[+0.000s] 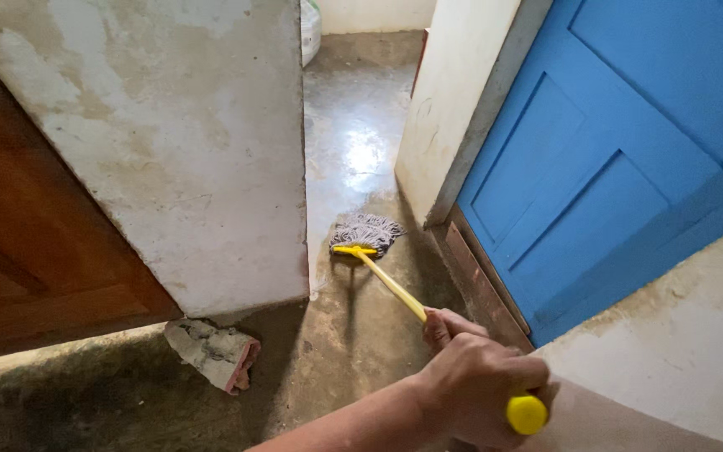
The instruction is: The person mops the floor using a yellow-handled squeegee mop, pulling and pushing it across the wet concrete surface to move water along a narrow corridor and around a small room with laundry items and a wooden chair.
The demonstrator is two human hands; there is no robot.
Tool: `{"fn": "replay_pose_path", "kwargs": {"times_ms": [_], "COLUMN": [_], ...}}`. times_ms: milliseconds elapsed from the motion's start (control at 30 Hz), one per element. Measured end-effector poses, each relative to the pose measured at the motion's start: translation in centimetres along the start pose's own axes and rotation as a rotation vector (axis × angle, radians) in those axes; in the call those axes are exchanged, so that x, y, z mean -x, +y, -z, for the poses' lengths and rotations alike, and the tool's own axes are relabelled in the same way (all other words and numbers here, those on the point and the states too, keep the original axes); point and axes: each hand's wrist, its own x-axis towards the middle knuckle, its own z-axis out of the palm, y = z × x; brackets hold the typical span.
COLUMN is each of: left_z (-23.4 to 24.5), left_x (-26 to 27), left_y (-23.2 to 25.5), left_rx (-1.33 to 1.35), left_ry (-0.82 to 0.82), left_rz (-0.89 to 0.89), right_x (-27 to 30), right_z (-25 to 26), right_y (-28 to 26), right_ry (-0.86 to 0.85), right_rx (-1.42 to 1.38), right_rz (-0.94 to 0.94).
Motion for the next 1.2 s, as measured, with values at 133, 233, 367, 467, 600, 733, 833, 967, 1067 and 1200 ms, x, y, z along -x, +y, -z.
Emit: {"fn": "replay_pose_path", "kwargs": {"times_ms": [133,233,367,467,600,733,833,967,1067,1200], "left_z": [-0.3,-1.6,-4.7,-7.0,-9.1,-8.6,-9.6,-11.2,-10.9,-10.7], "left_x": [0.4,1.4,2.5,-0.3,-6.2,-6.8,-6.5,-5.6,-3.3,-0.5], "left_y": [-4.0,-6.8,-6.3,-3.5,2.8,6.3,5.4,0.4,-3.2,-3.8], "left_rx": [-0.057,-0.185,-0.209,-0.146,-0.164,-0.049,-0.157,-0.275,-0.272,-0.279], "left_ry": [0.065,-0.025,-0.128,-0.175,-0.354,-0.138,0.097,0.183,0.082,0.027], "left_rz": [-0.060,0.044,0.090,0.132,0.256,0.085,-0.135,-0.135,-0.120,-0.042], "right_x": [0.2,0.7,1.0,2.5,3.8,4.3,4.1,4.2,4.0,4.4], "right_z": [-0.2,-0.9,-1.0,1.0,5.1,7.8,8.4,7.5,6.4,5.4], "right_y": [0.1,-0.1,-0.8,-1.7,-2.4,-2.6,-2.2,-0.7,1.1,1.6], "right_ry": [-0.015,-0.041,0.002,0.111,0.291,0.374,0.355,0.203,0.059,-0.100], "right_rx": [-0.047,-0.076,-0.141,-0.162,-0.166,-0.147,-0.133,-0.102,-0.077,-0.068], "right_rz": [0.016,0.032,0.062,0.037,0.017,0.014,0.017,0.031,0.067,0.116]}}
